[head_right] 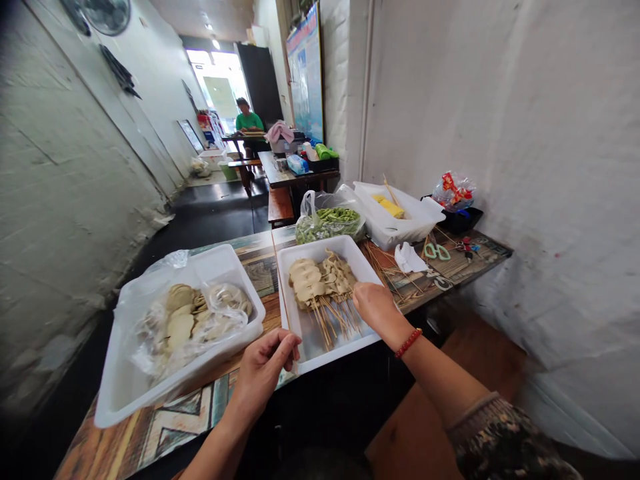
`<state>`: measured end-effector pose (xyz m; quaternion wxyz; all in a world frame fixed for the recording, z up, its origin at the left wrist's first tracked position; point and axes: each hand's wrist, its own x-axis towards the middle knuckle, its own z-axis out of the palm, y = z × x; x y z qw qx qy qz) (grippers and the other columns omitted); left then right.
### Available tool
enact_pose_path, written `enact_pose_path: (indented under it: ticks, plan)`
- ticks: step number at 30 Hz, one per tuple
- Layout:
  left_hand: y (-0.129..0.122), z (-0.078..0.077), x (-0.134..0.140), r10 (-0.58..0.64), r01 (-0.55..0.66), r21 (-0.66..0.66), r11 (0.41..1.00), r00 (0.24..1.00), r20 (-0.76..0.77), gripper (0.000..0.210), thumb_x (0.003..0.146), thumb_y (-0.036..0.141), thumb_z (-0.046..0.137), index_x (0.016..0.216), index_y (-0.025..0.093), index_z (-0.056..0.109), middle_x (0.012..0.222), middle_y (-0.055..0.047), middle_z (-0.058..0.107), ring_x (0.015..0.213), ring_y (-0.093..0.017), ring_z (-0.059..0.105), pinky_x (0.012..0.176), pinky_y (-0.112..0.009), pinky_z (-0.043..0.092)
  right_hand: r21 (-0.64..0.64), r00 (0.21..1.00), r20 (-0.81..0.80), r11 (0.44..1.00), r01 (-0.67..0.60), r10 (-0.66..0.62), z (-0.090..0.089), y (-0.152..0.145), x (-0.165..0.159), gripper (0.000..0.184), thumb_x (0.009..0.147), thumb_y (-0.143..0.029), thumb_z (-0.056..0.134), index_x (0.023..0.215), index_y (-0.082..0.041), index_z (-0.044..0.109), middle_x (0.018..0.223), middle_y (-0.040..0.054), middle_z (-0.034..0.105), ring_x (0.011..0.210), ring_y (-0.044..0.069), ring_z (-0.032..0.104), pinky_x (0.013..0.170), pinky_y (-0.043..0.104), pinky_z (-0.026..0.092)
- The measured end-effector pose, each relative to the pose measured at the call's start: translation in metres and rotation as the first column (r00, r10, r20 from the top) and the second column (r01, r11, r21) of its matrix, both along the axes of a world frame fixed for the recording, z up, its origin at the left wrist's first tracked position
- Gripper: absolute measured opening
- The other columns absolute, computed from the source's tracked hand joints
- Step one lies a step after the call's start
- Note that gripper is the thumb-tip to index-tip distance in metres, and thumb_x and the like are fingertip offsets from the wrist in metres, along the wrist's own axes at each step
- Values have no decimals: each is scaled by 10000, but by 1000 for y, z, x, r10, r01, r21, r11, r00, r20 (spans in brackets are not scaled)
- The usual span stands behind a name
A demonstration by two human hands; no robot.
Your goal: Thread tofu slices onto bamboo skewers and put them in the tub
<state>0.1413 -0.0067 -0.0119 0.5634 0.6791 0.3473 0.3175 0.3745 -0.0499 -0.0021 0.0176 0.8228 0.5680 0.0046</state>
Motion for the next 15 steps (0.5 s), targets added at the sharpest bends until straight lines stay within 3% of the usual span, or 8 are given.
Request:
enact_pose_path:
  ticks: [5, 7, 11, 15]
  plan:
    - [-1, 1, 1, 8, -8, 0, 1000, 1000, -9, 320, 832, 432, 581, 701, 147, 642, 596, -1, 582, 500, -104, 504, 500, -209, 382, -45, 997, -59, 997, -55, 53, -5, 8, -2, 223, 951, -329, 590, 942, -125, 679, 948, 59, 720, 863, 192, 687, 814, 392, 538]
    - [-1, 0, 1, 12, -12, -3, 1000, 1000, -6, 314, 830, 428, 584, 701, 148, 643, 591, 0, 581, 497, -105, 502, 497, -210, 380, -30, 995, -77, 998, -63, 60, -5, 9, -2, 207, 944, -306, 596, 909, -123, 686, 917, 63, 726, 844, 193, 688, 797, 375, 531]
    - [-1, 0, 1, 8, -8, 9, 1000, 1000, -7, 318, 838, 425, 577, 697, 147, 641, 586, 2, 578, 499, -102, 500, 501, -207, 376, 60, 991, -113, 996, -71, 78, -3, 6, -1, 190, 907, -182, 566, 808, -124, 718, 826, 107, 759, 812, 210, 703, 718, 276, 459]
    - [-1, 0, 0, 0, 0, 10, 1000, 1000, -9, 324, 846, 429, 568, 705, 146, 639, 590, 0, 583, 499, -100, 498, 499, -206, 370, 173, 988, -136, 983, -53, 77, 1, -2, 1, 211, 905, -191, 529, 806, -158, 713, 790, 63, 761, 749, 175, 696, 640, 236, 398]
